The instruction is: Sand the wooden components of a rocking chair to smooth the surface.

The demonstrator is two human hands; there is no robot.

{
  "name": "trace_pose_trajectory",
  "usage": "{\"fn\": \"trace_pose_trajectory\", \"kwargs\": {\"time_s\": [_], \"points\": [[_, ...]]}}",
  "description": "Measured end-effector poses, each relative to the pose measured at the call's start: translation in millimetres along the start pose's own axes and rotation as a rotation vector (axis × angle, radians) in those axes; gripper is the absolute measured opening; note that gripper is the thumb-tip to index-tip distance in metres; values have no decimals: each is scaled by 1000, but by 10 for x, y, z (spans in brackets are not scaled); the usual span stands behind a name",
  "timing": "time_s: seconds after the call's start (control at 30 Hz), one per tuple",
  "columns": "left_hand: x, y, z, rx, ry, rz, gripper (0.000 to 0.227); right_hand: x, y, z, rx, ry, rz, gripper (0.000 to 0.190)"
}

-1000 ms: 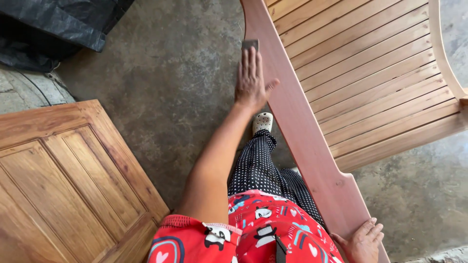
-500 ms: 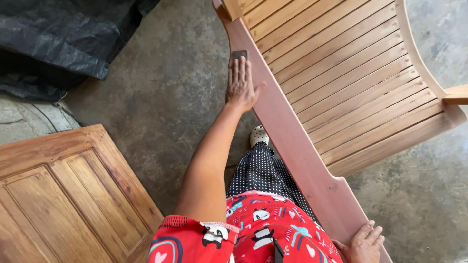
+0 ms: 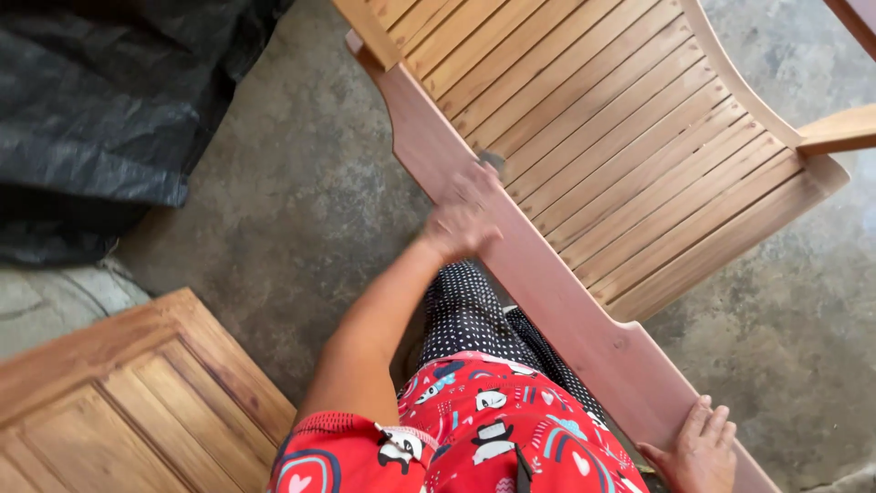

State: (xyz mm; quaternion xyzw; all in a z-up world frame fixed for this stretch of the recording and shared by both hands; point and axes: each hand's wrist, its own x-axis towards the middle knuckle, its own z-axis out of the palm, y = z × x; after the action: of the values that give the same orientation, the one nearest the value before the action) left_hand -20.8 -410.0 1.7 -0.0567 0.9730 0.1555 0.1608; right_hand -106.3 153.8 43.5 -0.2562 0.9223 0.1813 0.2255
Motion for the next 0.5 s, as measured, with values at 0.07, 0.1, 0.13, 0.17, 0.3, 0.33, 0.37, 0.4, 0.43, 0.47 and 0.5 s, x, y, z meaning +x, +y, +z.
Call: {"fn": "trace_pose_trajectory", "kwargs": {"time_s": [0.07, 0.1, 0.13, 0.17, 0.3, 0.33, 0.37, 0.4, 0.43, 0.47, 0.5], "points": [[200, -759, 105, -43, 381, -251, 99, -16, -143, -146, 90, -32, 106, 143], [293, -923, 61, -40, 372, -228, 99, -17, -150, -84, 101, -40, 127, 143], [353, -1132, -11, -27, 397, -326, 99, -1, -212, -10, 229, 14, 210, 135], [409, -1338, -89, -14, 422, -425, 99, 5, -279, 64, 356, 68, 294, 126], [261, -852, -390, 55, 415, -368, 106, -118, -1013, 29, 557, 304, 278, 99], [85, -592, -524, 84, 146, -162, 109, -157, -1271, -60, 623, 309, 289, 95], [-98, -327, -641, 114, -125, 40, 113, -190, -1517, -143, 689, 314, 299, 92], [-159, -460, -472, 125, -132, 69, 113, -229, -1767, -352, 699, 314, 329, 92], [-217, -588, -289, -23, -17, 299, 111, -258, -2000, -549, 725, 292, 323, 89], [-298, -666, -67, -185, 95, 528, 110, -332, -2188, -730, 746, 267, 321, 86], [-205, -909, -174, -187, 80, 557, 110, -390, -2320, -776, 750, 264, 354, 86]]}}
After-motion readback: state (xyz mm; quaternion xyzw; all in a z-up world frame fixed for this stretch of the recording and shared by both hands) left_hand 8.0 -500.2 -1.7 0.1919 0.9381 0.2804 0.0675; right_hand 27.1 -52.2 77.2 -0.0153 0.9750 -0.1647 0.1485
